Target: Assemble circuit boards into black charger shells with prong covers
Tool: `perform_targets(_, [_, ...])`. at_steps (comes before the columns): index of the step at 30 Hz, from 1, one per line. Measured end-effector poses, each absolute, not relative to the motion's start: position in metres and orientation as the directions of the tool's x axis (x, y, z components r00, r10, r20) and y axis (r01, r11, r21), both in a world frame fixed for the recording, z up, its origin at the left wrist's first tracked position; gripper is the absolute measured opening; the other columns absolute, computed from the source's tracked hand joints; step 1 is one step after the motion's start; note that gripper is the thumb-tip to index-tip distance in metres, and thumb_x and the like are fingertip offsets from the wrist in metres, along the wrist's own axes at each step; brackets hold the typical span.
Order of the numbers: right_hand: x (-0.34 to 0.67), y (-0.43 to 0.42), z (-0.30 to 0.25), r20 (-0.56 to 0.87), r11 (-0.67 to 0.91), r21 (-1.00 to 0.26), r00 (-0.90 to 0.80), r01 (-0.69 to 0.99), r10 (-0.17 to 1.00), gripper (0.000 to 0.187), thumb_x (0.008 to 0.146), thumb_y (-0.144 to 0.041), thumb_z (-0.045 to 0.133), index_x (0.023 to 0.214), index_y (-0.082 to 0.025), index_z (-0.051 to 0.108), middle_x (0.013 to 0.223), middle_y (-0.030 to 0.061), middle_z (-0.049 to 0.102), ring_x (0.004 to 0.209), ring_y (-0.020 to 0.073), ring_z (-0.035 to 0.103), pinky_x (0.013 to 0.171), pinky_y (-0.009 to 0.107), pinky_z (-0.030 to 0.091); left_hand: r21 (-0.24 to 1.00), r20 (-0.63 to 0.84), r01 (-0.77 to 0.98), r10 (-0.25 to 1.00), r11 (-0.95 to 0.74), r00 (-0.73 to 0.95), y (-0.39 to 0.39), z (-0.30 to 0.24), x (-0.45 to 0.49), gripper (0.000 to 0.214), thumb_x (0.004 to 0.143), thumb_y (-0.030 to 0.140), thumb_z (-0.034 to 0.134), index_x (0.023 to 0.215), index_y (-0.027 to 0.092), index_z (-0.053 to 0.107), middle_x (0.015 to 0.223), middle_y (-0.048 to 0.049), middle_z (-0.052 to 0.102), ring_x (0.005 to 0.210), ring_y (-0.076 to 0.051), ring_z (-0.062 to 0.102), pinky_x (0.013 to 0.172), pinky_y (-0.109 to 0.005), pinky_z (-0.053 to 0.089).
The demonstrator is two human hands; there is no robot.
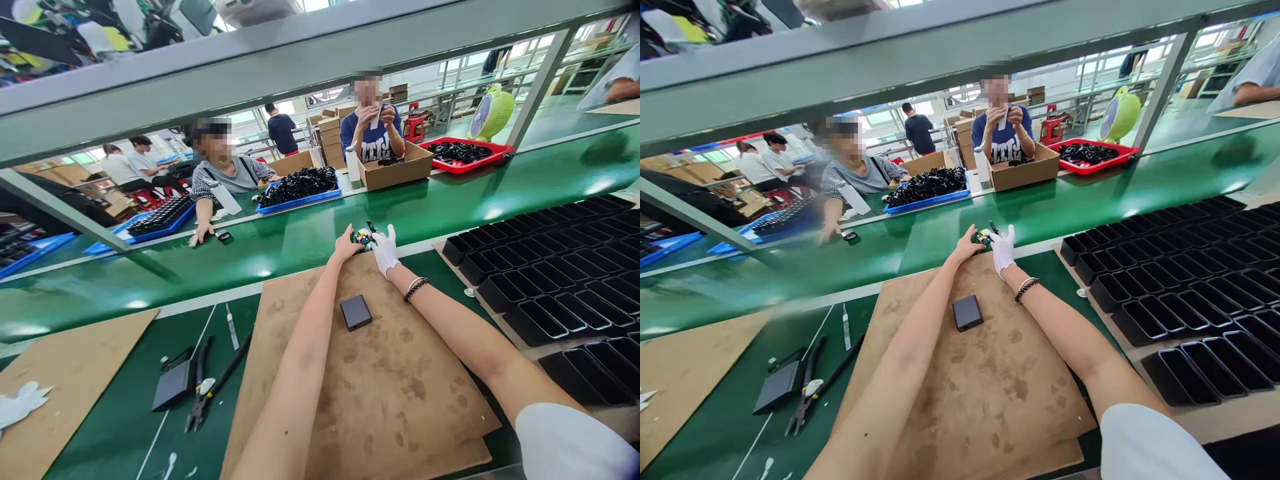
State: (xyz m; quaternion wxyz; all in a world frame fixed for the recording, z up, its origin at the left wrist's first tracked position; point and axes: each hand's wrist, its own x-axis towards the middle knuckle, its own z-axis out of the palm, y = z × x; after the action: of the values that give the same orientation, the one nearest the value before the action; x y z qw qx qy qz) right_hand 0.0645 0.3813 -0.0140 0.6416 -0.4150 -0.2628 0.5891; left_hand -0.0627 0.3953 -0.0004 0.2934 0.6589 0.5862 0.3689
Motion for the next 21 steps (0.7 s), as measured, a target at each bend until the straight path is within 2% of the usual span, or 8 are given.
perform_targets(3, [0.064,0.383,-0.015,-0.162,-0.04,-0.845,0.184,-0.532,0.969,0.067,0.091,-0.023,0.067,0.152,-0.027,0.039,0.133,0.008,0.062,0.106,0.0174,0.069,0.086,0.03,0.062,0.794,0.182,0.591,0.983,-0.14,-0.012,0.403,-0.007,-0.06,0.042,0.097,0.04,0.067,0.131,0.016,0.062,0.138,-0.0124,0.062,0.128,-0.029,0.06,0.112,-0.056,0.047])
perform_targets(5, [0.062,0.38,-0.014,-0.169,-0.058,-0.847,0.165,-0.528,0.972,0.051,0.094,-0.024,0.066,0.142,-0.02,0.049,0.122,0.0096,0.067,0.097,0.0189,0.07,0.08,0.033,0.063,0.765,0.233,0.621,0.972,-0.173,-0.016,0.401,-0.007,-0.058,0.042,0.097,0.038,0.067,0.131,0.016,0.061,0.138,-0.0126,0.062,0.128,-0.029,0.06,0.113,-0.056,0.046])
perform_targets(7, [0.06,0.374,-0.01,-0.174,-0.091,-0.848,0.112,-0.523,0.978,0.045,0.093,-0.025,0.069,0.135,-0.021,0.054,0.105,0.0058,0.071,0.084,0.0177,0.071,0.074,0.033,0.064,0.714,0.294,0.663,0.956,-0.227,0.011,0.393,-0.002,-0.056,0.043,0.093,0.027,0.068,0.134,0.016,0.059,0.14,-0.0155,0.062,0.134,-0.031,0.057,0.118,-0.057,0.041])
perform_targets(10, [0.06,0.367,-0.003,-0.158,-0.133,-0.844,0.003,-0.519,0.987,0.05,0.089,-0.03,0.072,0.136,-0.031,0.054,0.088,-0.0013,0.072,0.071,0.0163,0.07,0.071,0.033,0.065,0.6,0.367,0.716,0.918,-0.356,0.149,0.374,0.012,-0.055,0.05,0.087,0.009,0.06,0.136,0.015,0.059,0.142,-0.0201,0.061,0.142,-0.034,0.05,0.126,-0.055,0.028])
perform_targets(13, [0.062,0.364,0.004,-0.152,-0.196,-0.825,-0.127,-0.531,0.98,0.039,0.092,-0.035,0.066,0.131,-0.033,0.059,0.09,-0.0027,0.074,0.073,0.016,0.071,0.078,0.036,0.066,0.483,0.376,0.723,0.863,-0.494,0.338,0.352,0.032,-0.058,0.048,0.086,0.006,0.051,0.132,0.015,0.063,0.139,-0.0192,0.065,0.142,-0.031,0.051,0.13,-0.05,0.021])
perform_targets(16, [0.061,0.362,0.008,-0.185,-0.321,-0.782,-0.293,-0.534,0.938,0.015,0.097,-0.033,0.057,0.107,-0.026,0.067,0.091,0.0008,0.075,0.078,0.019,0.072,0.08,0.04,0.066,0.401,0.34,0.72,0.822,-0.566,0.456,0.331,0.05,-0.067,0.045,0.089,0.008,0.047,0.13,0.017,0.065,0.135,-0.0158,0.068,0.14,-0.027,0.054,0.131,-0.048,0.019])
perform_targets(18, [0.059,0.36,0.008,-0.199,-0.394,-0.746,-0.385,-0.537,0.901,0.014,0.099,-0.031,0.055,0.092,-0.025,0.065,0.092,0.0023,0.075,0.083,0.0198,0.072,0.079,0.038,0.066,0.374,0.308,0.723,0.813,-0.581,0.494,0.316,0.059,-0.073,0.045,0.091,0.009,0.045,0.129,0.018,0.066,0.135,-0.0134,0.069,0.141,-0.026,0.054,0.132,-0.047,0.021])
perform_targets(21, [0.058,0.357,0.008,-0.199,-0.459,-0.696,-0.465,-0.553,0.863,0.013,0.1,-0.026,0.056,0.09,-0.025,0.065,0.097,0.0029,0.075,0.091,0.0184,0.072,0.079,0.033,0.065,0.332,0.322,0.74,0.807,-0.585,0.495,0.286,0.065,-0.081,0.052,0.094,0.007,0.039,0.138,0.019,0.061,0.15,-0.0116,0.059,0.151,-0.025,0.043,0.133,-0.049,0.017])
